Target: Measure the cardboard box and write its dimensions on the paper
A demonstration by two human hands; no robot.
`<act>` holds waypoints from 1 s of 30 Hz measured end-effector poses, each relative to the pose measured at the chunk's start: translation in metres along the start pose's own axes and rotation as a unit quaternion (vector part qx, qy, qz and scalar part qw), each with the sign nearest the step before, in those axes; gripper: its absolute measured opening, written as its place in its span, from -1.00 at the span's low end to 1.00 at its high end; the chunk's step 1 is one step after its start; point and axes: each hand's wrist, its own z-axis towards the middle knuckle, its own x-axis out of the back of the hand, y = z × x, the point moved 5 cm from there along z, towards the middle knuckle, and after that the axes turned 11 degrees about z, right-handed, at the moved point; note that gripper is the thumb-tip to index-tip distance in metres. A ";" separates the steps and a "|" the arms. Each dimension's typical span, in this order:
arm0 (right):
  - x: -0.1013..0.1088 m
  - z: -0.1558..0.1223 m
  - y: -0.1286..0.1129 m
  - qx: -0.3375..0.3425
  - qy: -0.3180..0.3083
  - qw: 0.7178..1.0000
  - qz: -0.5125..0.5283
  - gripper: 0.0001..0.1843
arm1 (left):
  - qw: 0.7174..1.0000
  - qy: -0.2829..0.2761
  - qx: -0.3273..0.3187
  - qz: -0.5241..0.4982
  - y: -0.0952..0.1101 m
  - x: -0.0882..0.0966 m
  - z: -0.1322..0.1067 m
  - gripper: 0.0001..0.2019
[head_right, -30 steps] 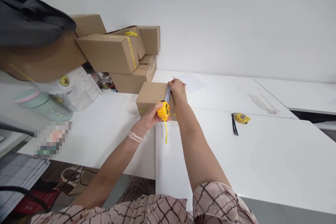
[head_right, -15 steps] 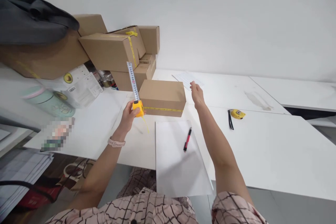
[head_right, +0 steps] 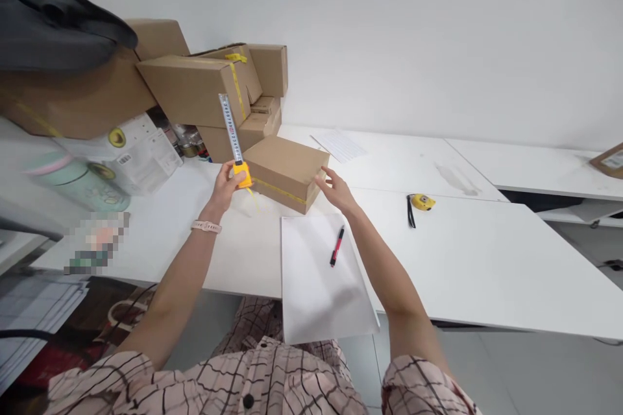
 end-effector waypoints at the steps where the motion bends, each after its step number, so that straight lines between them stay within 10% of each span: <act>1: -0.002 -0.004 0.004 -0.002 -0.004 1.000 -0.005 -0.12 | 1.000 0.004 0.006 0.006 -0.003 0.009 0.006 -0.46; 9: -0.028 -0.012 0.010 0.044 -0.037 0.998 -0.018 -0.11 | 0.995 -0.076 0.070 -0.013 -0.025 0.015 0.027 -0.49; 22: 0.050 0.036 -0.050 0.110 0.173 0.926 -0.318 -0.51 | 0.989 -0.142 0.017 -0.033 0.037 -0.029 -0.018 -0.52; 26: 0.038 0.066 -0.058 0.118 0.117 0.948 -0.271 -0.63 | 0.990 -0.139 -0.018 -0.027 0.046 -0.060 -0.049 -0.45; 30: 0.031 0.086 -0.060 0.086 0.118 0.956 -0.256 -0.63 | 0.964 -0.264 0.016 0.004 0.028 -0.113 -0.093 -0.48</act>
